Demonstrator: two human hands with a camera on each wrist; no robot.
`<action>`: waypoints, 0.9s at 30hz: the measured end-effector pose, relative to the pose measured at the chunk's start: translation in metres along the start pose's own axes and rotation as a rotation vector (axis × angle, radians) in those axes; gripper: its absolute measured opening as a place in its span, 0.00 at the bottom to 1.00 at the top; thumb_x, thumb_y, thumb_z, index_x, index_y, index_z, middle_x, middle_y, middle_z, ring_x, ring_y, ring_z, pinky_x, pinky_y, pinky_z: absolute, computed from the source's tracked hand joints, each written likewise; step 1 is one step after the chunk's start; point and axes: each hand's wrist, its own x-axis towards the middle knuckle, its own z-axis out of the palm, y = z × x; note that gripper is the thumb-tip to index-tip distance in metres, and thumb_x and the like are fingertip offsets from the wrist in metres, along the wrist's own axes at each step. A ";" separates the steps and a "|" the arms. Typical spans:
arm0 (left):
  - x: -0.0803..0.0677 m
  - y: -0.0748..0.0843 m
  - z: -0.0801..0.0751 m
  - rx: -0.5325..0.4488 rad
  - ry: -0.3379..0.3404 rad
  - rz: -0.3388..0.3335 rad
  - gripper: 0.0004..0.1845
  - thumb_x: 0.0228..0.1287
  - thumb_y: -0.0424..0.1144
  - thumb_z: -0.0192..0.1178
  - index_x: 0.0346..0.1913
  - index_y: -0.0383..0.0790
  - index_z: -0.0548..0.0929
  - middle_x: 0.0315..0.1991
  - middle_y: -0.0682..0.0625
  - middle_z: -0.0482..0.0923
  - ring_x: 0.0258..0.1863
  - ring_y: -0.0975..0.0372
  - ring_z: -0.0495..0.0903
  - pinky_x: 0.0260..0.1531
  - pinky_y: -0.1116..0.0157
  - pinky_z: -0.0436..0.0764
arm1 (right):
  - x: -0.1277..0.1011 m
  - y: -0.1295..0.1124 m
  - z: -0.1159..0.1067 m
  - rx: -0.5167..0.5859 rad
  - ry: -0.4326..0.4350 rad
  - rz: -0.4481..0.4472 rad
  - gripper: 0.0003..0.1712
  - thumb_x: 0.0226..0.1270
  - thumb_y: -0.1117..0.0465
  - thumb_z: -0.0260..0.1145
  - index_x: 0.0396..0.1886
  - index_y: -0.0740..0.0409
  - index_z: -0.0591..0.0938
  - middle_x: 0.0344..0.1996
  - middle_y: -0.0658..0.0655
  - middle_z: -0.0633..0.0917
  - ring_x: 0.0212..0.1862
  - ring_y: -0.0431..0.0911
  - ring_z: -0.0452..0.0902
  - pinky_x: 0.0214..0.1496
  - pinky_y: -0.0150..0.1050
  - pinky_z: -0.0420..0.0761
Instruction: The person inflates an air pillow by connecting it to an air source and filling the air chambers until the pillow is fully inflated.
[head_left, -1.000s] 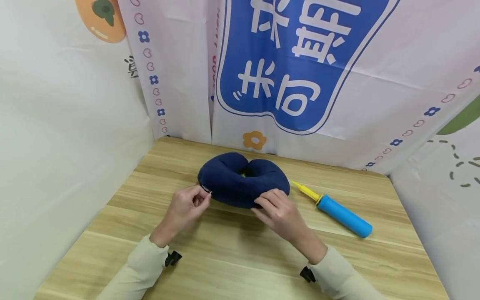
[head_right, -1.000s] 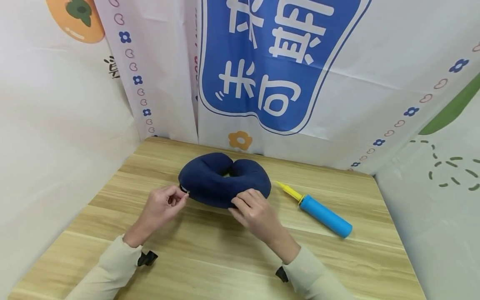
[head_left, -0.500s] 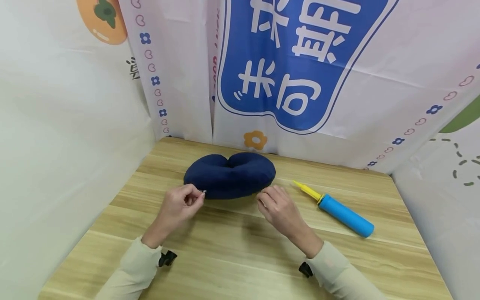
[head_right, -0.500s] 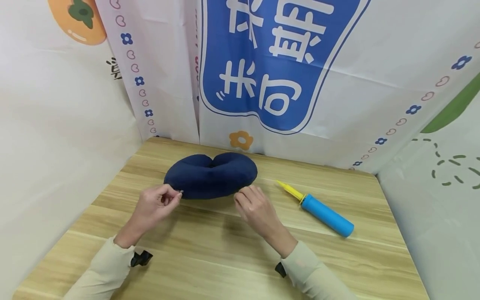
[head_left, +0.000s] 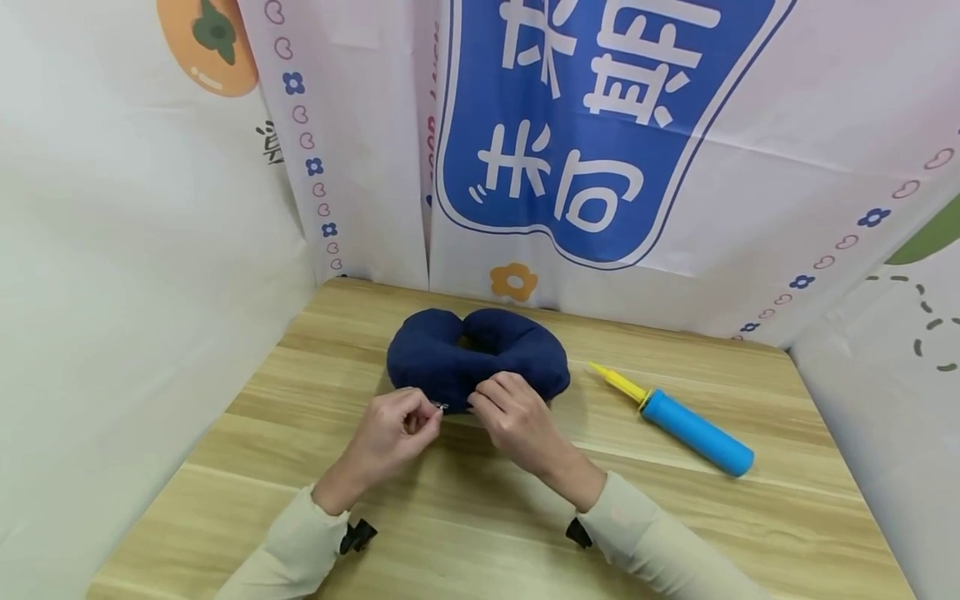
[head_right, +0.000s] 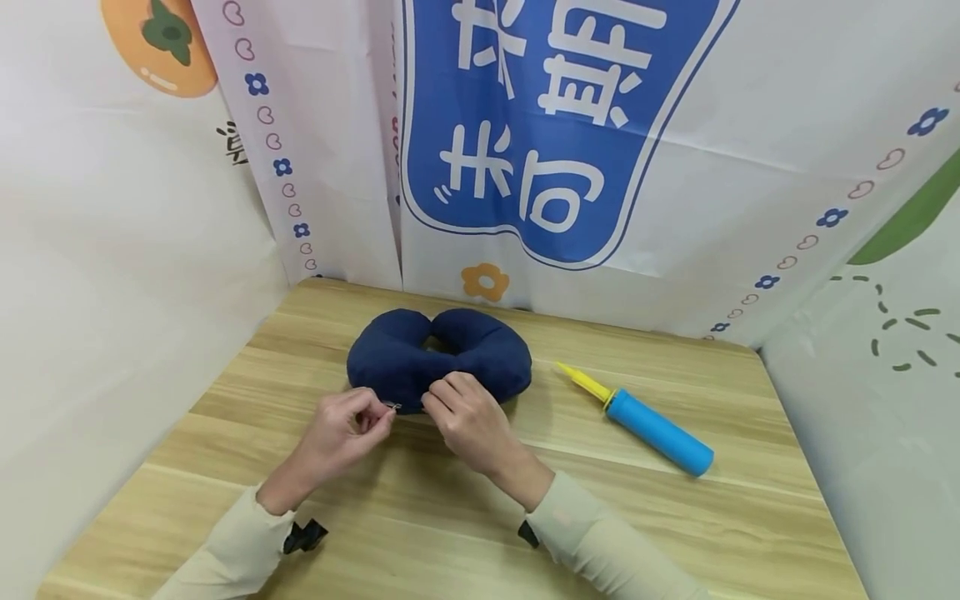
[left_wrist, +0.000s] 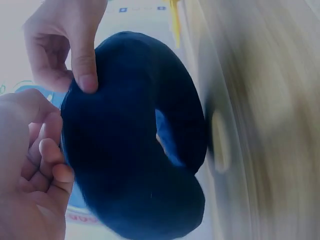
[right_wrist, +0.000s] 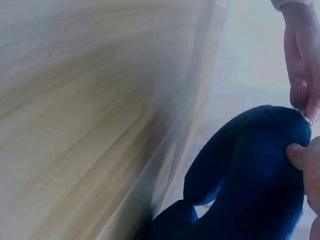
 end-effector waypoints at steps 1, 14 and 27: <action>-0.001 -0.001 -0.002 0.006 0.008 -0.002 0.17 0.55 0.19 0.69 0.27 0.45 0.79 0.21 0.57 0.74 0.20 0.70 0.70 0.22 0.79 0.68 | -0.001 0.002 0.000 0.016 0.026 -0.001 0.04 0.71 0.68 0.70 0.35 0.61 0.88 0.36 0.56 0.87 0.40 0.48 0.81 0.49 0.40 0.84; -0.012 -0.015 -0.013 0.015 -0.171 -0.222 0.14 0.61 0.25 0.71 0.25 0.47 0.82 0.19 0.60 0.76 0.20 0.77 0.67 0.18 0.76 0.70 | -0.028 0.012 -0.006 0.127 0.014 -0.061 0.01 0.66 0.69 0.74 0.35 0.61 0.90 0.35 0.54 0.88 0.40 0.47 0.83 0.49 0.39 0.84; -0.020 -0.045 -0.023 -0.095 -0.481 -0.595 0.05 0.72 0.38 0.68 0.38 0.42 0.89 0.33 0.52 0.87 0.32 0.68 0.82 0.33 0.69 0.83 | -0.056 0.038 -0.055 0.249 -0.270 0.378 0.20 0.57 0.57 0.84 0.47 0.60 0.90 0.44 0.55 0.91 0.47 0.48 0.88 0.50 0.42 0.89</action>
